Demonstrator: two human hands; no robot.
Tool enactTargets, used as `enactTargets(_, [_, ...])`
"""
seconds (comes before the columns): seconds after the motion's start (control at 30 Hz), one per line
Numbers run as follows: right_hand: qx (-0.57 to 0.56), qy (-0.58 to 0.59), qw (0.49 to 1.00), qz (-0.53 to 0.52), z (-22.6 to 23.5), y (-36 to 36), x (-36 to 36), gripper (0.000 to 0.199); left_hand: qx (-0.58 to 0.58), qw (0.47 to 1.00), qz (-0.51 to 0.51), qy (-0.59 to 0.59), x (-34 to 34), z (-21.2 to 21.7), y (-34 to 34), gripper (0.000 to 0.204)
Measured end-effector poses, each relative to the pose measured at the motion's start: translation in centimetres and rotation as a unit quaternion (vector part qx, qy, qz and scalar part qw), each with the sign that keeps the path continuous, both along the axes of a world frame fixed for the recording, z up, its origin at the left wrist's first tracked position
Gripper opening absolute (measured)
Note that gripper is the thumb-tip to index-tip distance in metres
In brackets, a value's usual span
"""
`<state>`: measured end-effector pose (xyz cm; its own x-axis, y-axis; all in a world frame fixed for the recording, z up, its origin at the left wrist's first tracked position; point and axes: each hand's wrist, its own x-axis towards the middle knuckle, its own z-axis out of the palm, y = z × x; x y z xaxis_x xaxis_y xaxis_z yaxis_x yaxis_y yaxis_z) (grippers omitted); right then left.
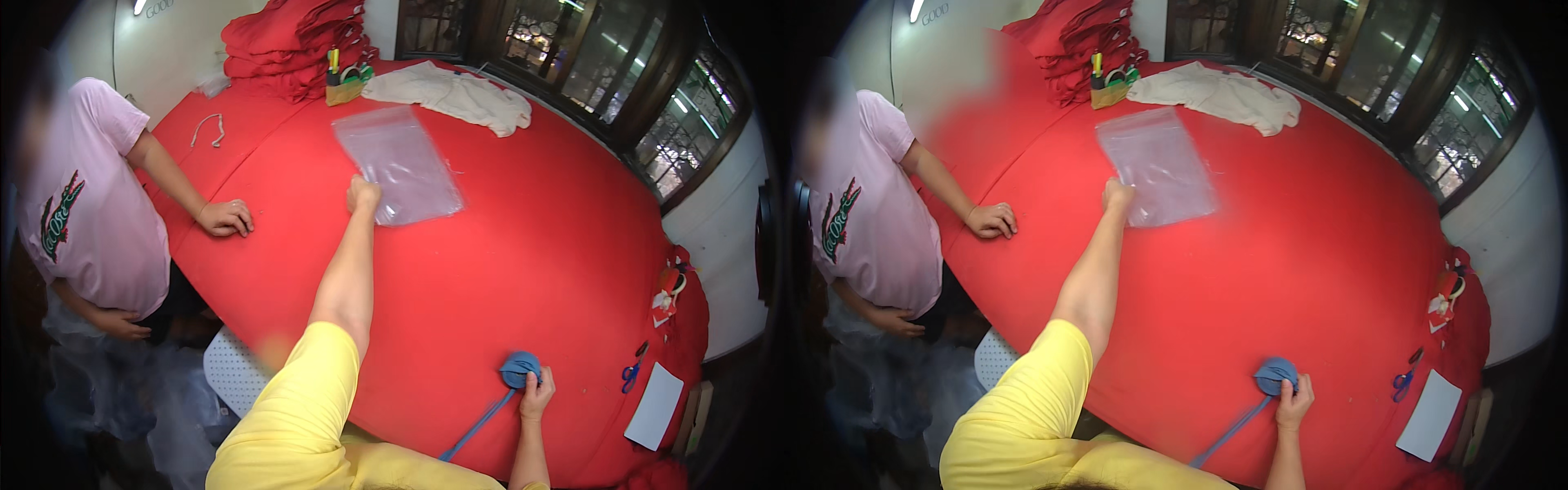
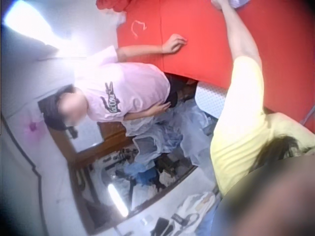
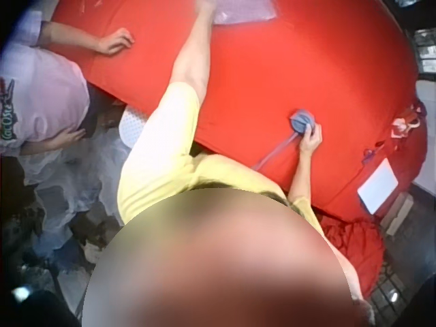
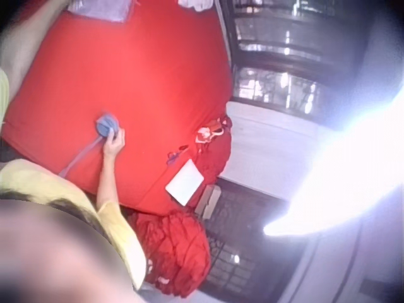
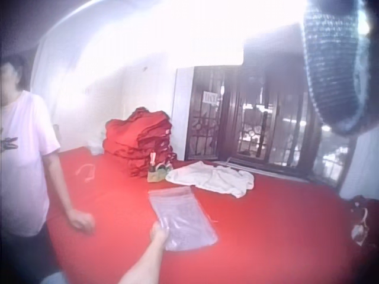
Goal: The person handles a blue strap and then uses scissors to cut tags off a red shirt laid on a red table. The person also moves a white paper and handles packaged items from plastic bags on the floor.
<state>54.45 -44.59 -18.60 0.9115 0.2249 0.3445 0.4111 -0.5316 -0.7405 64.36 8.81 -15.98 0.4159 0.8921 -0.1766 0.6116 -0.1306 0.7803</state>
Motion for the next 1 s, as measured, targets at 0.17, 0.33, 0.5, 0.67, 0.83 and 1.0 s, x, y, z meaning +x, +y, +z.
enactTargets(0.17, [-0.019,-0.004,1.000,-0.024,-0.5,0.1,-0.4,0.031,-0.044,0.941,-0.063,-0.330,-10.5,2.6,-6.1,0.038])
enactTargets(0.33, [-0.057,-0.022,0.998,-0.020,-1.0,0.6,0.3,0.033,-0.114,0.864,-0.084,-0.484,-21.9,6.9,-7.2,0.053])
enactTargets(0.5, [-0.063,-0.021,0.997,-0.050,-0.6,0.9,-0.5,0.031,-0.072,0.810,-0.020,-0.582,-22.6,14.1,2.3,0.054])
enactTargets(0.67, [-0.059,-0.011,0.997,-0.058,0.4,1.9,-0.2,0.029,0.245,0.742,0.075,-0.619,-21.0,22.3,24.0,0.042])
enactTargets(0.83, [-0.071,0.010,0.993,-0.098,0.2,1.6,-1.1,0.031,0.130,0.863,0.362,-0.328,-17.9,21.6,33.7,0.140])
enactTargets(1.0, [-0.078,0.010,0.993,-0.083,-0.5,2.0,0.0,0.031,0.318,0.942,0.076,0.071,-14.5,7.4,36.0,0.093])
